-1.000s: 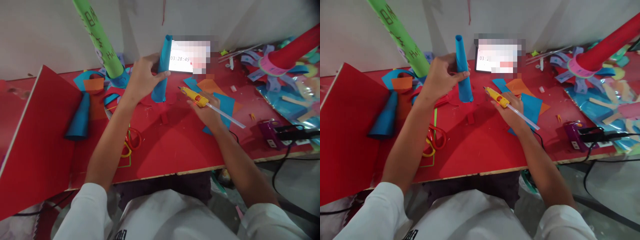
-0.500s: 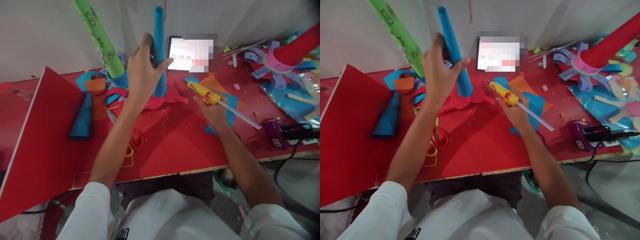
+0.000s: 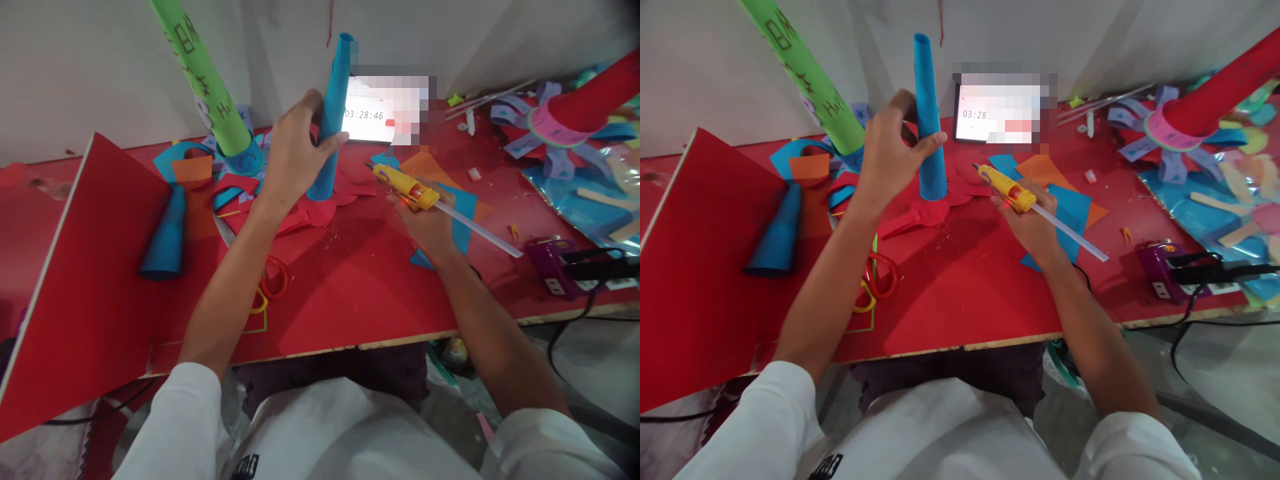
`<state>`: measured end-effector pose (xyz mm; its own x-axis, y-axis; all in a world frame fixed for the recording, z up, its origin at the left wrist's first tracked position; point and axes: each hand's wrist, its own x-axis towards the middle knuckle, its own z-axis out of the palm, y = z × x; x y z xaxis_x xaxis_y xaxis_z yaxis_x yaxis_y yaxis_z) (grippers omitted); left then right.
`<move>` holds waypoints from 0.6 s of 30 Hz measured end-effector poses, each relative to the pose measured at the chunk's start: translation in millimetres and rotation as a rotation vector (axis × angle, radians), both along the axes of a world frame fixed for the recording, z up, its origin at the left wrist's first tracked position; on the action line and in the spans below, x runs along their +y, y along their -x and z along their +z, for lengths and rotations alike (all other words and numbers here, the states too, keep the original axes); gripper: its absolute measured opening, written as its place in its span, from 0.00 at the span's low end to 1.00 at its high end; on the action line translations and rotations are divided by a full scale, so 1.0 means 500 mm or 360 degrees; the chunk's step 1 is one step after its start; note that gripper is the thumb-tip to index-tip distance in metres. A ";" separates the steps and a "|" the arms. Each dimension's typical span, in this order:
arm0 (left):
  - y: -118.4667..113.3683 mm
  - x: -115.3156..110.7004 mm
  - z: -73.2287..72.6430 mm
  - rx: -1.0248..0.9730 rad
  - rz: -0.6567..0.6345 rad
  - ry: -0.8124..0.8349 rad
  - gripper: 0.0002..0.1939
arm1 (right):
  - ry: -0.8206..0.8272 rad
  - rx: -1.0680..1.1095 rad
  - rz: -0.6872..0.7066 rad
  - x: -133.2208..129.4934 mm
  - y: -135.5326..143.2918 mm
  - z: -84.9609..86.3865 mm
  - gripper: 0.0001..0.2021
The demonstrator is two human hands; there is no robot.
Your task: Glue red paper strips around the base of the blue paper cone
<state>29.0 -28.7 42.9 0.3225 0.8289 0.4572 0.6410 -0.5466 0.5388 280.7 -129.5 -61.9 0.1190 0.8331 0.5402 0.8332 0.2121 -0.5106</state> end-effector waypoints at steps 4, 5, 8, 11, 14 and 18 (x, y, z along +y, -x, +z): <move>-0.005 0.007 -0.017 0.0073 0.0012 0.0026 0.24 | 0.0006 -0.0003 0.0004 0.001 -0.002 -0.005 0.23; -0.007 0.010 -0.024 0.0100 0.0011 0.0038 0.24 | 0.0003 -0.0020 0.0009 0.001 -0.002 -0.006 0.23; -0.009 0.012 -0.039 0.0171 -0.0002 0.0071 0.22 | -0.0004 -0.0080 0.0017 0.001 -0.001 -0.006 0.23; -0.001 0.001 -0.032 0.0235 -0.0010 0.0113 0.19 | 0.0020 -0.0108 0.0023 -0.001 0.001 -0.001 0.23; 0.028 -0.019 0.011 0.0200 0.0041 0.0045 0.25 | 0.0041 -0.0121 0.0045 -0.002 0.003 0.003 0.23; 0.078 -0.051 0.080 0.0034 0.0114 -0.0226 0.22 | -0.0026 -0.0075 0.0061 -0.003 0.003 0.004 0.22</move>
<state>-10.0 -54.0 83.0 0.2760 0.7776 0.5650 0.6915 -0.5689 0.4452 279.0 -130.9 -59.9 0.0614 0.8274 0.5583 0.8476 0.2522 -0.4669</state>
